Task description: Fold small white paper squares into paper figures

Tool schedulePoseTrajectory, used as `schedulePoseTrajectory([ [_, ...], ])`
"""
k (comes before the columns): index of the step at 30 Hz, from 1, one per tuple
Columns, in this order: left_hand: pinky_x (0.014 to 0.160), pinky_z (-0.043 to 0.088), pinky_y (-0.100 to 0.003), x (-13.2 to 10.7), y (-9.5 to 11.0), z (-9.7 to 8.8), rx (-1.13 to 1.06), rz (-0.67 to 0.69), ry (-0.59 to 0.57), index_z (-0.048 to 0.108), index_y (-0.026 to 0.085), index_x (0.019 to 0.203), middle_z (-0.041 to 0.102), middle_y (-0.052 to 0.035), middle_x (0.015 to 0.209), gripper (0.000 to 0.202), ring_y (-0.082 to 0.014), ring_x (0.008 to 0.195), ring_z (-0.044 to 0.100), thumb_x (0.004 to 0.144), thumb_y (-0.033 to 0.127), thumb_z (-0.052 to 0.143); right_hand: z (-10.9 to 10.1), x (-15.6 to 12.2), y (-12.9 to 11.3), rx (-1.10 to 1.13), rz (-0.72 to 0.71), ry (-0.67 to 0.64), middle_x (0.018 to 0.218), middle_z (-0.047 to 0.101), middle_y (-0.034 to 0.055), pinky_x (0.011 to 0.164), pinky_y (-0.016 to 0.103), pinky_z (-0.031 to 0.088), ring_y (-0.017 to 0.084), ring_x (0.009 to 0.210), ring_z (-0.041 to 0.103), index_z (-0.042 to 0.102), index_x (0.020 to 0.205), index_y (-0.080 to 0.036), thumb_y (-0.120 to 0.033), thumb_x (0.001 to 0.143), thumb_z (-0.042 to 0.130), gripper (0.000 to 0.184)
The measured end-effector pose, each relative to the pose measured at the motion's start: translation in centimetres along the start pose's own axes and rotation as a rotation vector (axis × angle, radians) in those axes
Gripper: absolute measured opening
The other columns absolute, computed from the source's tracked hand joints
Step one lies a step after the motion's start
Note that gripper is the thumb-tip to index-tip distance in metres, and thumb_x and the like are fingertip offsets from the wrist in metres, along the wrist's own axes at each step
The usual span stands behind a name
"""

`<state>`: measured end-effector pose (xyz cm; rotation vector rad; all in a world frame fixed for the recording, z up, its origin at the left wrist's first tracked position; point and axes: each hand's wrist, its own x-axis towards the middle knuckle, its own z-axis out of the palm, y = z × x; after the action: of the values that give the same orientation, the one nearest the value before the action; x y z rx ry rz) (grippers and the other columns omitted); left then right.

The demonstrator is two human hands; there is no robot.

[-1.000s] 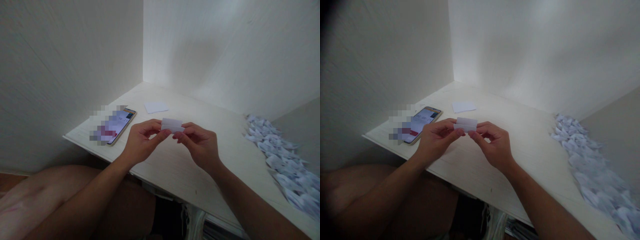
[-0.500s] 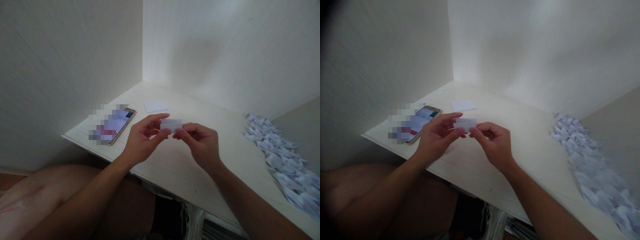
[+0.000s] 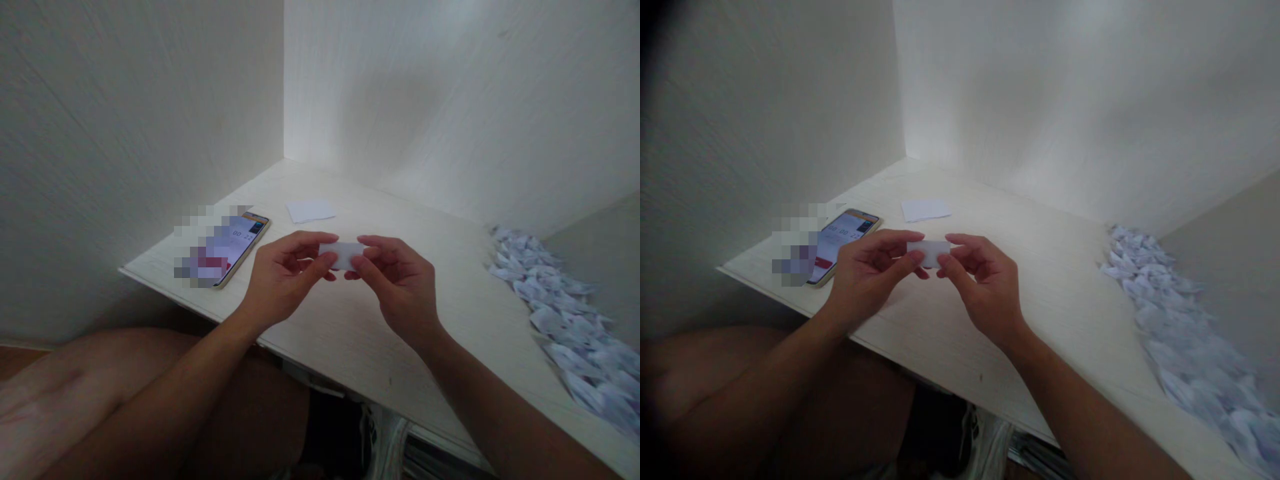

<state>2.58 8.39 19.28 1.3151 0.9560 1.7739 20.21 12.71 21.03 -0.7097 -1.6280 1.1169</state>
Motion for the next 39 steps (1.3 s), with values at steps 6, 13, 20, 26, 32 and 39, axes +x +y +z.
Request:
schedulePoseTrajectory([
  [6,0.060,0.067,-0.020,0.05,-0.01,-0.02,0.014,0.010,-0.015,0.081,0.017,0.101,0.072,0.0035,0.071,0.018,-0.0117,0.061,0.075,0.084,0.018,0.084,0.07,-0.09,-0.02,-0.011,-0.018,0.033,0.083,0.077,-0.0027,0.069,0.028,0.065,0.013,0.070,0.075,0.078,0.102,-0.025,-0.025,0.085,0.084,0.018],
  [13,0.060,0.065,-0.019,-0.03,0.11,0.00,0.045,-0.022,-0.018,0.081,0.016,0.099,0.067,0.0046,0.067,0.017,-0.0107,0.061,0.074,0.083,0.019,0.085,0.14,0.01,-0.22,-0.105,-0.032,0.092,0.089,0.083,0.0019,0.076,0.033,0.068,0.017,0.080,0.078,0.081,0.092,-0.025,-0.025,0.082,0.085,0.011],
  [20,0.060,0.064,-0.017,0.06,0.03,-0.01,0.056,-0.033,-0.024,0.080,0.015,0.097,0.071,0.0036,0.066,0.016,-0.0109,0.060,0.074,0.082,0.016,0.085,0.07,0.13,0.09,-0.095,0.003,0.103,0.088,0.083,0.0031,0.075,0.033,0.068,0.018,0.078,0.079,0.082,0.089,-0.024,-0.027,0.079,0.088,0.012],
  [26,0.060,0.064,-0.016,0.06,0.08,-0.02,0.033,-0.061,-0.033,0.079,0.015,0.097,0.075,0.0026,0.068,0.016,-0.0117,0.061,0.076,0.082,0.014,0.084,0.00,0.24,0.18,-0.077,0.038,0.100,0.085,0.083,0.0026,0.074,0.033,0.068,0.017,0.074,0.077,0.082,0.089,-0.023,-0.026,0.078,0.088,0.014],
  [32,0.063,0.067,-0.019,0.14,0.11,-0.05,-0.041,-0.112,-0.034,0.080,0.014,0.096,0.078,0.0016,0.072,0.015,-0.0123,0.063,0.078,0.082,0.015,0.085,0.00,0.32,0.12,-0.063,0.042,0.092,0.081,0.082,0.0009,0.071,0.031,0.068,0.016,0.072,0.078,0.082,0.086,-0.023,-0.023,0.077,0.087,0.010],
  [39,0.065,0.069,-0.024,0.18,0.07,-0.05,-0.043,-0.141,-0.036,0.080,0.013,0.097,0.081,-0.0020,0.077,0.017,-0.0161,0.068,0.079,0.082,0.020,0.085,-0.13,0.40,-0.06,-0.083,0.045,0.082,0.081,0.082,0.0008,0.069,0.030,0.067,0.015,0.071,0.077,0.081,0.085,-0.023,-0.023,0.079,0.086,0.007],
])
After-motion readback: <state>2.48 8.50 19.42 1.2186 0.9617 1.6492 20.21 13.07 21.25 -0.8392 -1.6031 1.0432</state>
